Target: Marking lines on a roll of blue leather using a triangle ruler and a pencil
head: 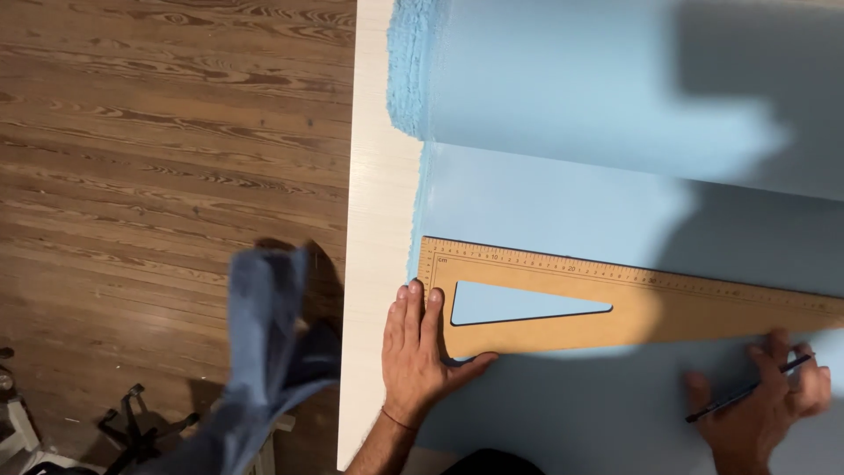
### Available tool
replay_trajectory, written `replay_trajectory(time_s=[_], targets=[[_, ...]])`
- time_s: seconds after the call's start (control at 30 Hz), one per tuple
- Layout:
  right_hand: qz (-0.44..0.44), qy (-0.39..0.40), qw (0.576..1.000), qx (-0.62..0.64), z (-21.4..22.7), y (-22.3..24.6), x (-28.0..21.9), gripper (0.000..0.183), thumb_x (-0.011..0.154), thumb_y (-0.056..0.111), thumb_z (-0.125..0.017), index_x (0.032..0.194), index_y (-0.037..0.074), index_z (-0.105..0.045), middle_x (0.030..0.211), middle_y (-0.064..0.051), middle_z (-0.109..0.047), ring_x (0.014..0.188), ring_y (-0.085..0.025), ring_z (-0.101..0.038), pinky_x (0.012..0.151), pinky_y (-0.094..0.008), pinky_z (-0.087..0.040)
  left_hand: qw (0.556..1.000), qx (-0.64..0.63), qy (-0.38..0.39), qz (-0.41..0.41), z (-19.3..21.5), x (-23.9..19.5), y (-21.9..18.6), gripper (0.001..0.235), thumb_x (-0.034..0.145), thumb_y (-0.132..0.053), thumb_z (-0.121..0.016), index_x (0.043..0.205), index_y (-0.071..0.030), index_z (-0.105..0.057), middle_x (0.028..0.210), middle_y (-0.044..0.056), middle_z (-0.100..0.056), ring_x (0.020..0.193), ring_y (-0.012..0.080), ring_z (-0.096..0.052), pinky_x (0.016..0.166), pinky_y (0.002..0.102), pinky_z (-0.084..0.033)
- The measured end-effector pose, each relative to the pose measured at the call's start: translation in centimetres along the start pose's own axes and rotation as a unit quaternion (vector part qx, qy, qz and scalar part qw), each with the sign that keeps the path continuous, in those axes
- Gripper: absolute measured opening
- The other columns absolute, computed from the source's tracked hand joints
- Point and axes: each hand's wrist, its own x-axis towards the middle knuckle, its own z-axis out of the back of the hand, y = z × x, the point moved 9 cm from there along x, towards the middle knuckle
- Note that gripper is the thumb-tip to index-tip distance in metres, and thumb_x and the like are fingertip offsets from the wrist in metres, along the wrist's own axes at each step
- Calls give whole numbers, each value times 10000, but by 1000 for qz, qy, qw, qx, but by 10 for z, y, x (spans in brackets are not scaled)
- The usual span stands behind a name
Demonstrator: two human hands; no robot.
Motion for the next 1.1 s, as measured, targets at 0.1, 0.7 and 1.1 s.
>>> replay_trajectory(time_s=[0.1,0.7,1.1], targets=[[2,-49,990,131,13,4,10,749,1056,443,-357,1354,-236,-463,1471,-424,-505,1346,-604,-436,1222,-623,-311,1000,2,5,-7,-1,0,1,1215,752,-923,-626,1562,-46,-397,1606,228,-422,1509,398,-425,1245,509,-370],[71,269,833,477,-72,301,196,76,931,103,-710,994,84,-749,869,16,-749,666,-52,-593,571,-196,-465,999,12,-35,1,8,0,3,945,915,-799,-580,1545,-106,-455,1606,183,-440,1491,337,-455,1213,439,-405],[61,315,814,483,-78,293,207,76,908,63,-707,958,59,-763,882,-30,-796,811,-75,-732,723,-201,-577,999,12,-31,-3,6,0,1,965,926,-802,-566,1573,-104,-404,1614,199,-429,1497,360,-453,1220,449,-412]])
